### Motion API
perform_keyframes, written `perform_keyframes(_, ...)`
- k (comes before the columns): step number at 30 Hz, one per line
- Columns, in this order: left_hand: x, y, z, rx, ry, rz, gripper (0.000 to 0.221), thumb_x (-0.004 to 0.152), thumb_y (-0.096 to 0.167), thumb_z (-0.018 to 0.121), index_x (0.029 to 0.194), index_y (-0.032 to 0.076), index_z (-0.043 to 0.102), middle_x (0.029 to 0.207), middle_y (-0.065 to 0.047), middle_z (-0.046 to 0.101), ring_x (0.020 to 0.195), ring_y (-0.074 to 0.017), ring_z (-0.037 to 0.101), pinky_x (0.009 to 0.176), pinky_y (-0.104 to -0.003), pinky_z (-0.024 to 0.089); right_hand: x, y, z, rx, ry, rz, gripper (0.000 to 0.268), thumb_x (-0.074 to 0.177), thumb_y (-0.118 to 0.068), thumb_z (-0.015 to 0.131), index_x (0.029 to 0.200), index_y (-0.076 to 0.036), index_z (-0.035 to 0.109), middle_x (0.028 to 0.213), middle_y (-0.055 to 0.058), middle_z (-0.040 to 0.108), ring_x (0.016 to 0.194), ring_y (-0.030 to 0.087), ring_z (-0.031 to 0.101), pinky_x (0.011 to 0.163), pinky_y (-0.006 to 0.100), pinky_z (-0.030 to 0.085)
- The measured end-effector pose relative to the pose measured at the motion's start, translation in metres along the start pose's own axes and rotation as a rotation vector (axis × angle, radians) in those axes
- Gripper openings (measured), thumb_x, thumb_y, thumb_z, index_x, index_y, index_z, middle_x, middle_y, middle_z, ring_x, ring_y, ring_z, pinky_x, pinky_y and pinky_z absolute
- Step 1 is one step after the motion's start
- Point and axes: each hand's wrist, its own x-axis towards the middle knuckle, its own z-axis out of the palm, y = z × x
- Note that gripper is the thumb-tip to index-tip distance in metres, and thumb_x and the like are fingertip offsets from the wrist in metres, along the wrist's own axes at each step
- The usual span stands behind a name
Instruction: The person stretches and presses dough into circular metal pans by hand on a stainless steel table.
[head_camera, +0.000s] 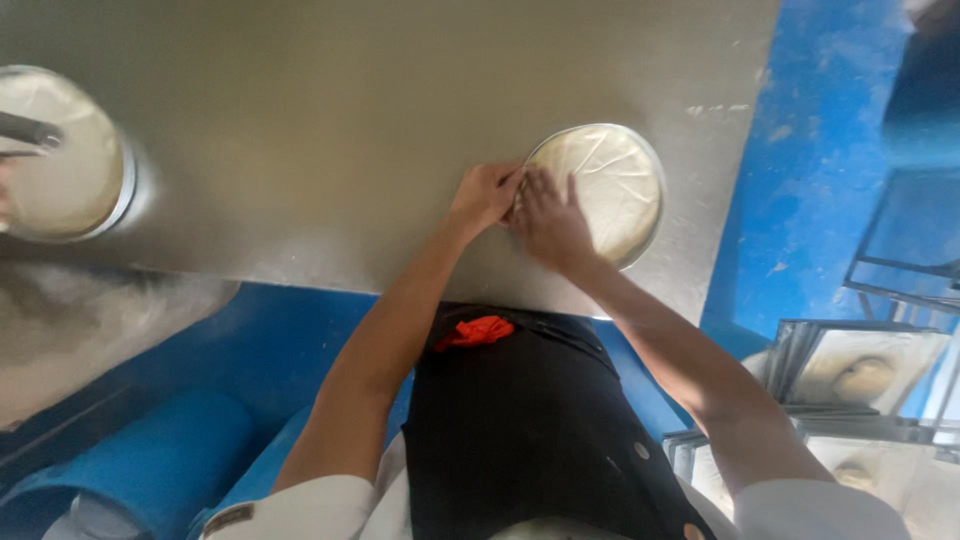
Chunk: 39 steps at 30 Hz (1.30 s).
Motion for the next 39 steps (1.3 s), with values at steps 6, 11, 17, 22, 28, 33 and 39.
perform_keyframes(6, 0.004, 0.013, -0.009, -0.002, -0.052, -0.013, 0.030, 0.102, 0.026, 0.058, 0.108, 0.004, 0.077, 0.070, -0.011, 0.073, 0.056, -0.0151, 0.069, 0.055, -0.034, 0.060, 0.023, 0.003, -0.015, -0.075, -0.044, 0.144, 0.058, 0.109, -0.035, 0.027, 0.153, 0.002, 0.040, 0.165, 0.020, 0.033, 0.155, 0.032, 0.025, 0.122, 0.067, 0.007)
perform_keyframes(11, 0.015, -0.002, -0.007, -0.002, -0.077, 0.081, 0.028, 0.101, 0.014, 0.052, 0.093, -0.001, 0.075, 0.067, -0.009, 0.071, 0.057, -0.0138, 0.071, 0.053, -0.033, 0.061, 0.030, 0.012, -0.021, 0.021, 0.080, 0.216, 0.062, 0.108, -0.039, 0.030, 0.152, 0.002, 0.039, 0.162, 0.021, 0.035, 0.153, 0.036, 0.027, 0.120, 0.067, 0.010)
perform_keyframes(17, 0.019, -0.009, -0.003, 0.049, -0.041, 0.178, 0.025, 0.099, 0.012, 0.052, 0.087, -0.002, 0.069, 0.064, -0.009, 0.069, 0.057, -0.0142, 0.073, 0.053, -0.034, 0.060, 0.034, 0.024, -0.025, -0.013, 0.158, 0.280, 0.061, 0.109, -0.039, 0.034, 0.152, 0.004, 0.044, 0.160, 0.020, 0.044, 0.152, 0.037, 0.033, 0.122, 0.065, 0.017)
perform_keyframes(22, 0.014, 0.004, -0.010, -0.039, -0.103, -0.060, 0.032, 0.103, 0.022, 0.058, 0.091, -0.001, 0.077, 0.070, -0.013, 0.071, 0.059, -0.0170, 0.072, 0.057, -0.034, 0.061, 0.043, 0.034, -0.029, -0.084, -0.251, 0.229, 0.068, 0.116, -0.047, 0.034, 0.160, 0.005, 0.042, 0.142, 0.021, 0.061, 0.150, 0.034, 0.042, 0.136, 0.060, 0.014)
perform_keyframes(28, 0.012, 0.012, -0.032, 0.035, 0.003, 0.035, 0.030, 0.103, 0.027, 0.054, 0.113, 0.008, 0.075, 0.075, -0.008, 0.076, 0.059, -0.0147, 0.074, 0.059, -0.031, 0.063, 0.005, -0.007, 0.006, -0.221, 0.121, -0.128, 0.059, 0.107, -0.037, 0.037, 0.152, 0.001, 0.044, 0.162, 0.020, 0.042, 0.154, 0.036, 0.029, 0.119, 0.068, 0.016)
perform_keyframes(33, 0.013, 0.014, -0.030, -0.019, 0.004, 0.019, 0.033, 0.104, 0.030, 0.054, 0.118, 0.009, 0.075, 0.068, -0.011, 0.075, 0.054, -0.0150, 0.072, 0.054, -0.031, 0.064, 0.027, -0.005, -0.008, -0.103, 0.143, -0.039, 0.058, 0.109, -0.033, 0.033, 0.153, 0.003, 0.044, 0.162, 0.022, 0.040, 0.155, 0.037, 0.027, 0.120, 0.069, 0.017)
perform_keyframes(39, 0.016, 0.012, -0.030, 0.017, -0.010, 0.051, 0.034, 0.105, 0.031, 0.052, 0.116, 0.010, 0.076, 0.065, -0.009, 0.073, 0.052, -0.0154, 0.071, 0.052, -0.030, 0.062, 0.045, -0.008, -0.024, -0.033, 0.136, 0.061, 0.058, 0.109, -0.033, 0.031, 0.151, 0.003, 0.044, 0.161, 0.021, 0.040, 0.153, 0.038, 0.029, 0.118, 0.067, 0.012)
